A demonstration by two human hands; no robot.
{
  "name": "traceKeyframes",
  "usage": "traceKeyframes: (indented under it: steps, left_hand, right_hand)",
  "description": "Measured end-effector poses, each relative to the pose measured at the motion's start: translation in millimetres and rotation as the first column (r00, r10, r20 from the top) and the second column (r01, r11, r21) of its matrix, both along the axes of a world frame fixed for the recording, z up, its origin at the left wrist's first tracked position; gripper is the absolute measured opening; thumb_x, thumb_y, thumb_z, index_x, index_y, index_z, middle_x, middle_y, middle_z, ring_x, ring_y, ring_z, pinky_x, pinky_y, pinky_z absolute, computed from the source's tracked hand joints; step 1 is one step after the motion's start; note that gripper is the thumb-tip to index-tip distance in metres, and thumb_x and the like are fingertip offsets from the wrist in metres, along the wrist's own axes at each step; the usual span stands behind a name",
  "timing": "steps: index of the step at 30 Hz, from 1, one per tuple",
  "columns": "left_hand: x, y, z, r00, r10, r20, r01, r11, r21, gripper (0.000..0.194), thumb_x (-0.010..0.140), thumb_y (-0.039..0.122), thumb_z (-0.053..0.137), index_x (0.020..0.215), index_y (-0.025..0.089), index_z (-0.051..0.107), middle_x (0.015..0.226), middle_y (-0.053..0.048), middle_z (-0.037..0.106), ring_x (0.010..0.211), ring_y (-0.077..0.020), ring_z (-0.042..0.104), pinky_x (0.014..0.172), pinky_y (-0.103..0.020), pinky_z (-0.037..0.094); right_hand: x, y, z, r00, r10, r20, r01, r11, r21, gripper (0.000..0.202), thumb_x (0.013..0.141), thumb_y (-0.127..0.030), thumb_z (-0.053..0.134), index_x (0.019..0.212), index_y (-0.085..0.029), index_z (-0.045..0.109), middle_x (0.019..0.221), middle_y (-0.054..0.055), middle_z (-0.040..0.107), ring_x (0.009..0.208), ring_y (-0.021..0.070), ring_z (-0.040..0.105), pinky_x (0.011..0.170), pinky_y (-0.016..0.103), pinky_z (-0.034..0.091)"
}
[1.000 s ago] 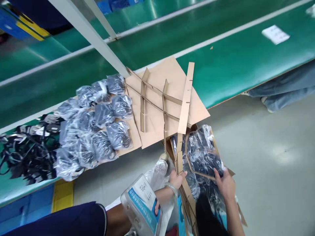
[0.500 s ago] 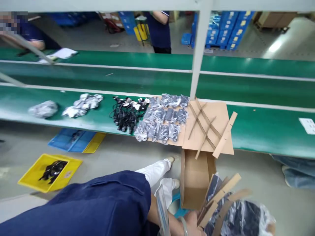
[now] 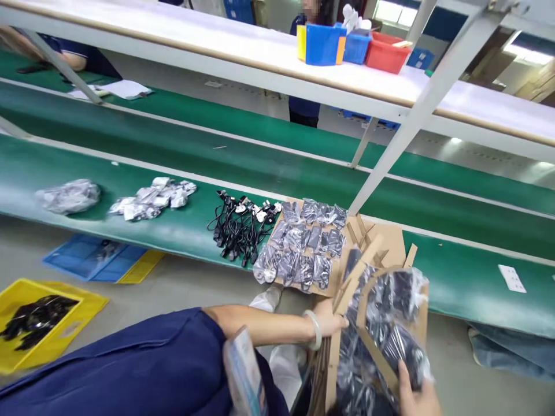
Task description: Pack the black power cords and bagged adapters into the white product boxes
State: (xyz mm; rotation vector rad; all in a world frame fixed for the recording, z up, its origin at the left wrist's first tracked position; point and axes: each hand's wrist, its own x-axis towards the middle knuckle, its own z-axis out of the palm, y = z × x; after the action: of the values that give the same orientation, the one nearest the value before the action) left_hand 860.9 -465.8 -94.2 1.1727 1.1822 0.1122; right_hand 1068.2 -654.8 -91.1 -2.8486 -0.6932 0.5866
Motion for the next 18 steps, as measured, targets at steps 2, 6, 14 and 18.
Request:
traceKeyframes:
  steps: [2,6,14,18]
  left_hand:
    - [-22,57,-1.4,0.999,0.034,-0.022,-0.033,0.999,0.041,0.035,0.064,0.028,0.072,0.097,0.017,0.068,0.095,-0.007,0.071,0.09,-0.026,0.066,0.077,-0.031,0.049]
    - [-63,166,-13.0,0.992,0.099,-0.076,-0.09,0.989,0.117,0.03,0.069,0.025,0.071,0.097,0.015,0.067,0.095,-0.007,0.071,0.091,-0.0242,0.065,0.078,-0.029,0.048]
    - [-127,318,-87.4,0.937,0.311,-0.157,-0.301,0.95,0.082,0.023,0.065,0.017,0.075,0.085,0.015,0.065,0.078,-0.006,0.068,0.078,-0.0223,0.064,0.072,-0.029,0.05]
    - [-149,336,-123.2,0.878,0.437,-0.197,-0.434,0.899,0.058,0.018,0.066,0.012,0.072,0.082,0.014,0.063,0.069,-0.007,0.065,0.076,-0.0253,0.064,0.074,-0.034,0.049]
  right_hand:
    - [-14,72,-8.4,1.0,0.025,0.019,-0.024,0.999,-0.03,0.074,0.079,-0.077,0.036,0.11,-0.018,0.066,0.082,0.016,0.069,0.079,0.036,0.066,0.07,0.047,0.052]
    - [-51,209,-36.3,0.996,0.092,0.001,-0.092,0.989,0.115,0.068,0.082,-0.064,0.04,0.115,-0.009,0.062,0.105,0.023,0.068,0.099,0.0371,0.064,0.083,0.045,0.05]
    - [-91,379,-104.8,0.977,0.127,-0.171,-0.091,0.975,0.202,0.056,0.085,-0.047,0.053,0.123,-0.007,0.058,0.11,0.023,0.066,0.103,0.0367,0.063,0.089,0.046,0.047]
    - [-79,384,-124.2,0.966,0.175,-0.19,-0.143,0.974,0.173,0.071,0.088,-0.051,0.051,0.136,0.001,0.044,0.121,0.031,0.057,0.115,0.0413,0.056,0.095,0.052,0.043]
